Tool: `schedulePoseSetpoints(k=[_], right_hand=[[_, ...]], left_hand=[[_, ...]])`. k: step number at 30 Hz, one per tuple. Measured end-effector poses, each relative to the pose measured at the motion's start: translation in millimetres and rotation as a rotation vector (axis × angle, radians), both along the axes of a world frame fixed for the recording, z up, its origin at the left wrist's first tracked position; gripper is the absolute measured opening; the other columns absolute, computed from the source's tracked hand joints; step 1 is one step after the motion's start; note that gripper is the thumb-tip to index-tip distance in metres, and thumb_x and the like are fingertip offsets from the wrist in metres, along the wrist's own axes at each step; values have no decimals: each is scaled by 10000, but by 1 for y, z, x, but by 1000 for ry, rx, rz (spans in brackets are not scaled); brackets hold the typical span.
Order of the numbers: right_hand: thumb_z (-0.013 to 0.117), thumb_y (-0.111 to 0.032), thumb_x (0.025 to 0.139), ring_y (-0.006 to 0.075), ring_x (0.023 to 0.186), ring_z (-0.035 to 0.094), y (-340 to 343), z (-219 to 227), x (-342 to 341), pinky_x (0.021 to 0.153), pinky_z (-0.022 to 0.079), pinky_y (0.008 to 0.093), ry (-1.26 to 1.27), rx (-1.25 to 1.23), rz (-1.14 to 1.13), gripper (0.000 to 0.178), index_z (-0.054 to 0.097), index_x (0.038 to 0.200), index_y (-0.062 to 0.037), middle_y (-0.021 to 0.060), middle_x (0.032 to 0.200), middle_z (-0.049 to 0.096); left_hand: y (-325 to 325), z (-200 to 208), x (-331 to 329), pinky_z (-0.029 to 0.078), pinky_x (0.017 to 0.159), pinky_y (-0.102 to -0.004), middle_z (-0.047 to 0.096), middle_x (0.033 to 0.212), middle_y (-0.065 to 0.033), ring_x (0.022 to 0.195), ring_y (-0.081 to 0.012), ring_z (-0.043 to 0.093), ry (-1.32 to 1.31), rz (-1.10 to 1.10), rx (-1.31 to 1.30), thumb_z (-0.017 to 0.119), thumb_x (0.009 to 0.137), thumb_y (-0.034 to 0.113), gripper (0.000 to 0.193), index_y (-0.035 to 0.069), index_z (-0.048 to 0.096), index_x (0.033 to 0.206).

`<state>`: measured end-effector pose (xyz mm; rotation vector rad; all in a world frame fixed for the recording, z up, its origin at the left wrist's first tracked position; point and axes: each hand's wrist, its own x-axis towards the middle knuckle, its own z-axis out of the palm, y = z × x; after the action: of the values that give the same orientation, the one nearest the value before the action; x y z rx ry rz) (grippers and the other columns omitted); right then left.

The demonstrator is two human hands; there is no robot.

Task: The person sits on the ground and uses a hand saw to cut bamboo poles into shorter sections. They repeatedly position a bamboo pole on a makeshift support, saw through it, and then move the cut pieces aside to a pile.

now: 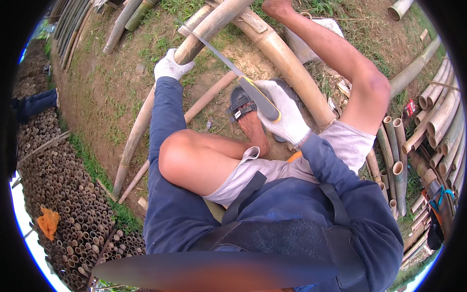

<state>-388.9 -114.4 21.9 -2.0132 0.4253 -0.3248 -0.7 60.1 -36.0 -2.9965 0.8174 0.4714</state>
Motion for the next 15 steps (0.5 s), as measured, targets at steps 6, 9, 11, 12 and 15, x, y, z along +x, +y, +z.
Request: schedulePoseSetpoints(k=[6,9,11,12,15], right_hand=[[767,-183,949,432,1213,717,-4,-64,148,1037,590,476,-153,48,34,529,580,1440,-120,219,1289,718],[752,-83,937,384,1290,704,1,-43,37,1090,567,443,-244,89,69,606,563,1512,-83,209,1409,673],[748,35,892,348,1367,673,6,-12,-60,1137,538,405,-1,121,40,688,550,1546,-51,209,1444,655],[751,49,887,360,1358,680,9,5,-99,1153,529,417,56,88,29,680,559,1534,-30,213,1429,669],[719,69,911,345,1344,681,18,32,-123,1157,522,416,75,41,8,638,562,1524,-16,203,1422,668]], left_hand=[[0,10,-5,595,1051,-468,808,1273,-159,1186,-367,778,2,-14,-37,888,707,734,935,204,655,1441],[4,3,2,609,1009,-485,816,1216,-165,1130,-377,787,19,-28,-117,899,696,697,875,191,705,1383],[6,-3,8,607,1017,-478,814,1223,-162,1134,-372,787,25,-68,-126,906,693,691,882,191,704,1391],[6,-6,11,607,1021,-474,813,1227,-160,1135,-370,786,11,-69,-121,909,692,688,885,191,703,1395],[7,-10,13,597,1049,-471,809,1252,-160,1170,-369,779,27,-63,-89,901,697,711,900,197,688,1405]])
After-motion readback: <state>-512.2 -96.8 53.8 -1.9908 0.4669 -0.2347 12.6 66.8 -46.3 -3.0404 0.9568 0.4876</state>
